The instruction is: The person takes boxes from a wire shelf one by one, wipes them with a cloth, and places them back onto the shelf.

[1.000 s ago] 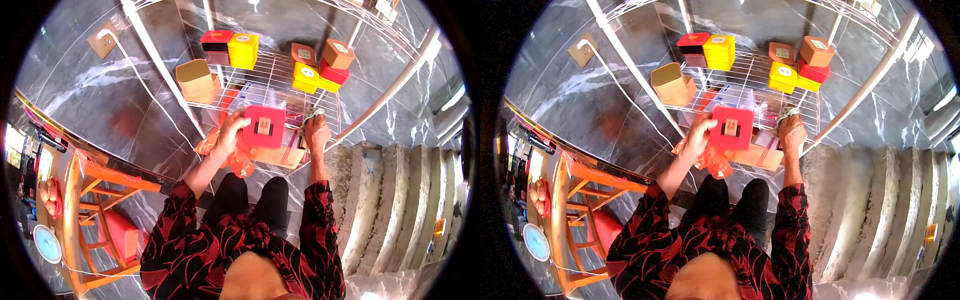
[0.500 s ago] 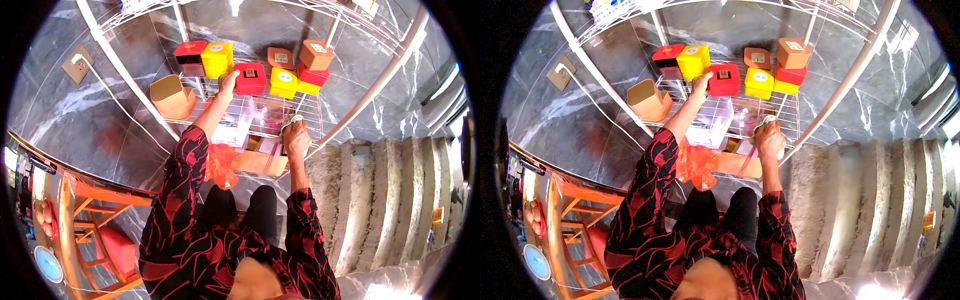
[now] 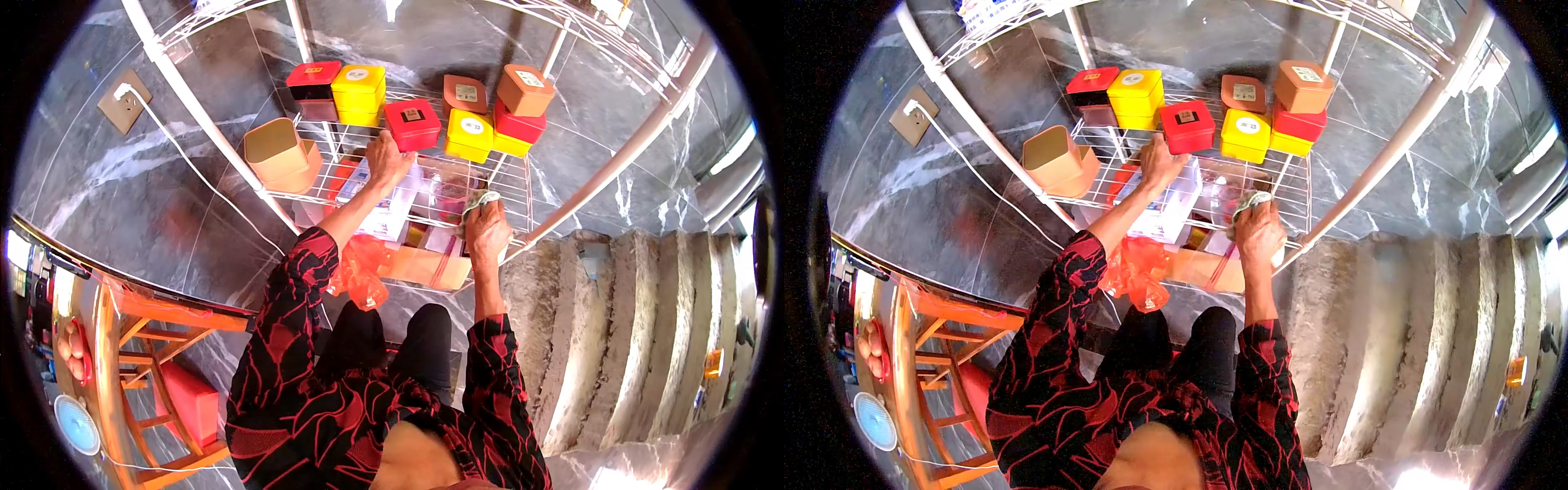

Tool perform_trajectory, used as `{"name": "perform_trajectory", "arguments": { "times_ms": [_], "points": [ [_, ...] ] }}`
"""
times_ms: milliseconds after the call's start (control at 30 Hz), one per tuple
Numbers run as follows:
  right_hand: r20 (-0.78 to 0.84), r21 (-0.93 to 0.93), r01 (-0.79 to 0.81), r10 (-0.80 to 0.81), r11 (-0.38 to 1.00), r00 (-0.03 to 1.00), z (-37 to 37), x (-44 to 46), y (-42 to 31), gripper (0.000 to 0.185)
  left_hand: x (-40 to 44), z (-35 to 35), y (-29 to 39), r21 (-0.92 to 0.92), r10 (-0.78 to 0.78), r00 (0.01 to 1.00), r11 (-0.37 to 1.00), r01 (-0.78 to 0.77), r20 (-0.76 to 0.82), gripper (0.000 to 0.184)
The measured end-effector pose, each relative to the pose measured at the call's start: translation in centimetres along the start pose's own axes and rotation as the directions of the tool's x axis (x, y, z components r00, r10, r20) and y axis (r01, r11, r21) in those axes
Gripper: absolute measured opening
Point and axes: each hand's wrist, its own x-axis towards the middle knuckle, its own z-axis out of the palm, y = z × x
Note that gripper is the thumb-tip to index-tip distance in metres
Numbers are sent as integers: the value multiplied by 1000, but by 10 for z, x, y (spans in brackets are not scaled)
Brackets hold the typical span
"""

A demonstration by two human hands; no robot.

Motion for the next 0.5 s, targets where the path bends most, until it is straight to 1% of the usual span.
{"name": "perform_trajectory", "arguments": {
  "times_ms": [67,100,133,200,267,300,333,367,400,433,467,500],
  "points": [
    [24,10,-25,25,1000,999,-5,1,-4,16,4,2,-3,-6,52,997,999,-52,50,48],
    [43,13,-35,34,999,998,-6,1,-4,17,7,4,-3,10,39,999,999,-39,35,44],
    [44,12,-34,33,999,998,-5,1,-4,17,11,8,-7,9,37,999,999,-38,35,44],
    [51,10,-45,44,999,998,-3,1,-2,17,23,13,-16,55,24,1000,998,-24,-13,41],
    [26,-14,-13,13,1000,1000,-1,2,-1,16,29,14,-22,33,14,999,999,-13,-37,39],
    [4,-38,16,-16,999,1000,0,2,1,15,30,16,-25,59,-32,996,998,38,-89,38],
    [6,-41,12,-12,999,1000,0,2,2,15,28,14,-22,82,-77,987,993,89,-140,37],
    [-2,-37,28,-28,999,1000,1,2,3,15,25,13,-18,140,-4,983,990,31,-186,41],
    [-9,-32,43,-43,999,999,1,2,3,15,21,7,-6,141,-3,984,990,29,-181,41],
    [4,-47,24,-24,999,1000,0,2,2,14,17,1,9,217,205,964,962,-166,-169,45],
    [6,-47,23,-23,999,1000,0,2,1,14,15,1,17,289,402,904,891,-350,-144,49],
    [23,-42,14,-13,999,1000,-1,1,1,14,19,6,19,345,522,846,818,-460,-111,56]
  ]
}}
